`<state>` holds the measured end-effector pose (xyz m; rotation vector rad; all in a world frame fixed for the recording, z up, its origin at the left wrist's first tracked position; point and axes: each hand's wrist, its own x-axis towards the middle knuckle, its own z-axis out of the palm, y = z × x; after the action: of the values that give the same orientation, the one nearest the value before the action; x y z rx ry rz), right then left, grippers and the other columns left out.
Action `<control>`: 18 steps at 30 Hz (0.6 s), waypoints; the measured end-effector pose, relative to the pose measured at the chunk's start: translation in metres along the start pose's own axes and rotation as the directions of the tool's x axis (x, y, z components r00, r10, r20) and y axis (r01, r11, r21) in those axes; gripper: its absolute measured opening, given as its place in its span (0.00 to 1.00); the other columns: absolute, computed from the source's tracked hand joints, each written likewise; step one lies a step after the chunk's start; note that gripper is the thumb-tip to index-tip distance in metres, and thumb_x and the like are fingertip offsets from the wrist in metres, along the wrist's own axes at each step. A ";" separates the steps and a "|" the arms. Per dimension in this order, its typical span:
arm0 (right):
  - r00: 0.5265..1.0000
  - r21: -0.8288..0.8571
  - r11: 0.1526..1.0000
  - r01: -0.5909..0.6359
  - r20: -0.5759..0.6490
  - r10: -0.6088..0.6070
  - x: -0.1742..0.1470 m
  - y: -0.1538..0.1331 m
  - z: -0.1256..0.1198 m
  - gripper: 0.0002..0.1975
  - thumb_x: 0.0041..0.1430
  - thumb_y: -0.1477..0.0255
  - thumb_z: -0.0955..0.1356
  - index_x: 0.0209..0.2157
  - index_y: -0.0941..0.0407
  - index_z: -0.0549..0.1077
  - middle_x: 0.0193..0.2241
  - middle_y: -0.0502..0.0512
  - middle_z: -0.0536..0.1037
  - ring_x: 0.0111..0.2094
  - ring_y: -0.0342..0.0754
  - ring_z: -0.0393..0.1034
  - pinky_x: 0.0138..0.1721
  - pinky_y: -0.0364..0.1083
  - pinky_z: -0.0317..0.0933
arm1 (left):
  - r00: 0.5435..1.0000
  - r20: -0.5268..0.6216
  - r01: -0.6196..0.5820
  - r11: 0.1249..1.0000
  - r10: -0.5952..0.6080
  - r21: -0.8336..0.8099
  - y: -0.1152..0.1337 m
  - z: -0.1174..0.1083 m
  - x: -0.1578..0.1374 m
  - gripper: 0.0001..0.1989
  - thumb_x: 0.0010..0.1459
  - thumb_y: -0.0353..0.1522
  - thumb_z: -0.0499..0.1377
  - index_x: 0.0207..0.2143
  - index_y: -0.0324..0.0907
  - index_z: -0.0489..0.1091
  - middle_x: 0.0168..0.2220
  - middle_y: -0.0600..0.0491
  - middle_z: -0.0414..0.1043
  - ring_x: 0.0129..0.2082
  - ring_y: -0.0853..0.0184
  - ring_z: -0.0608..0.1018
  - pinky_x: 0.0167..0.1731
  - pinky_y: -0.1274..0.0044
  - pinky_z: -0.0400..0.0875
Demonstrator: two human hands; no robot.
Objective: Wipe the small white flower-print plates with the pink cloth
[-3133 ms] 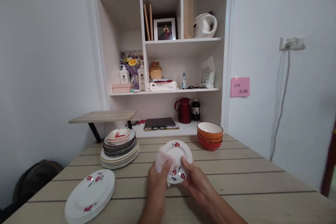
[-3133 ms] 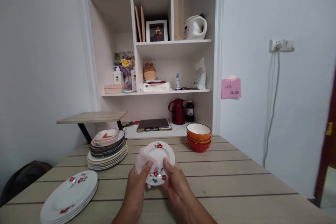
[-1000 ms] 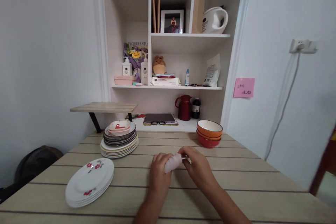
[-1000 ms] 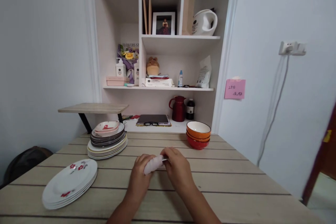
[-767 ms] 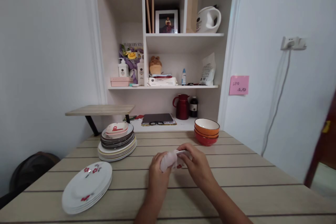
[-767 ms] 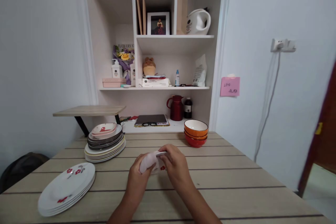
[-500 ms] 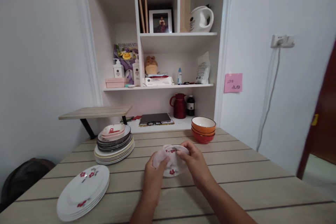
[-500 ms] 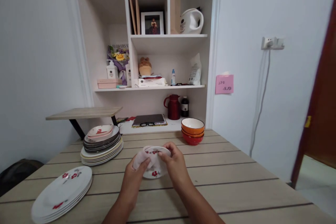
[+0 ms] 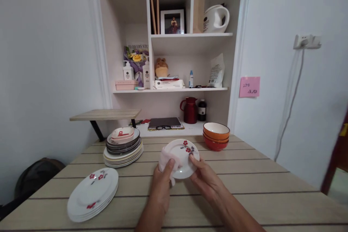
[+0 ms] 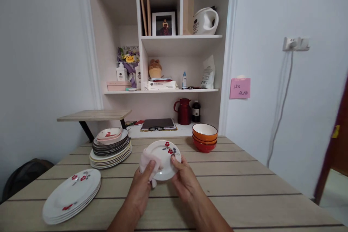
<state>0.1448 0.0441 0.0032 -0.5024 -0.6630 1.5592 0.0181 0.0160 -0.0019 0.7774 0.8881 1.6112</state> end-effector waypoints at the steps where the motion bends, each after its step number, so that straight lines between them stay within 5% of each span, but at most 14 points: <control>1: 1.000 -0.028 1.000 -0.013 0.011 0.014 0.000 -0.001 -0.001 0.15 0.44 0.72 0.76 0.36 0.56 0.74 0.35 0.55 0.81 0.34 0.50 0.75 0.39 0.48 0.68 | 1.000 -0.018 -0.019 1.000 0.019 0.014 -0.001 -0.001 0.001 0.27 0.40 0.46 0.70 0.38 0.36 0.78 0.33 0.44 0.81 0.29 0.63 0.80 0.25 0.80 0.68; 4: 0.999 -0.270 0.962 0.036 0.029 -0.030 -0.001 -0.010 -0.003 0.15 0.46 0.70 0.75 0.37 0.55 0.72 0.32 0.52 0.79 0.31 0.49 0.72 0.34 0.47 0.65 | 0.989 -0.049 -0.130 0.980 0.139 0.149 -0.006 -0.004 0.004 0.23 0.43 0.45 0.69 0.37 0.37 0.77 0.31 0.47 0.80 0.29 0.63 0.79 0.29 0.78 0.70; 6: 0.981 -0.530 0.826 0.191 0.083 -0.174 -0.001 -0.018 -0.004 0.13 0.46 0.72 0.73 0.37 0.54 0.71 0.29 0.50 0.77 0.30 0.48 0.70 0.31 0.46 0.62 | 0.968 0.007 -0.243 0.923 0.252 0.298 -0.009 -0.005 0.007 0.18 0.46 0.40 0.68 0.36 0.38 0.77 0.32 0.48 0.80 0.32 0.61 0.79 0.33 0.75 0.71; 9: 0.880 -0.795 0.401 0.455 0.331 -0.342 -0.003 -0.030 -0.005 0.07 0.49 0.75 0.69 0.33 0.53 0.72 0.29 0.50 0.76 0.32 0.50 0.69 0.34 0.46 0.60 | 0.886 0.137 -0.451 0.754 0.444 0.477 -0.011 -0.007 0.010 0.10 0.45 0.31 0.65 0.34 0.41 0.77 0.35 0.48 0.79 0.37 0.59 0.78 0.40 0.72 0.71; 13: 0.760 -0.816 -0.112 0.567 0.570 -0.312 -0.006 -0.036 -0.005 0.08 0.55 0.76 0.65 0.33 0.51 0.74 0.32 0.53 0.78 0.35 0.52 0.69 0.37 0.47 0.57 | 0.783 0.247 -0.597 0.581 0.570 0.552 -0.010 -0.011 0.011 0.12 0.44 0.25 0.60 0.33 0.44 0.77 0.35 0.48 0.77 0.39 0.57 0.76 0.42 0.69 0.70; 15: 0.751 -0.804 -0.206 0.558 0.595 -0.286 -0.008 -0.037 -0.005 0.08 0.57 0.75 0.64 0.33 0.50 0.74 0.32 0.53 0.78 0.34 0.52 0.69 0.35 0.47 0.56 | 0.776 0.262 -0.605 0.561 0.573 0.564 -0.009 -0.011 0.010 0.13 0.44 0.24 0.60 0.33 0.44 0.77 0.35 0.48 0.77 0.39 0.57 0.76 0.43 0.68 0.70; 18: 0.770 -0.814 -0.107 0.571 0.576 -0.275 -0.009 -0.038 -0.004 0.05 0.59 0.73 0.64 0.33 0.51 0.73 0.32 0.52 0.78 0.33 0.51 0.69 0.34 0.45 0.56 | 0.843 0.176 -0.516 0.671 0.508 0.532 -0.008 -0.008 0.009 0.10 0.44 0.28 0.63 0.33 0.43 0.77 0.34 0.49 0.78 0.37 0.58 0.77 0.40 0.71 0.71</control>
<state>0.1761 0.0366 0.0257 -0.9911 -1.9453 0.1860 0.0135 0.0243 -0.0124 1.5751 1.2365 1.8338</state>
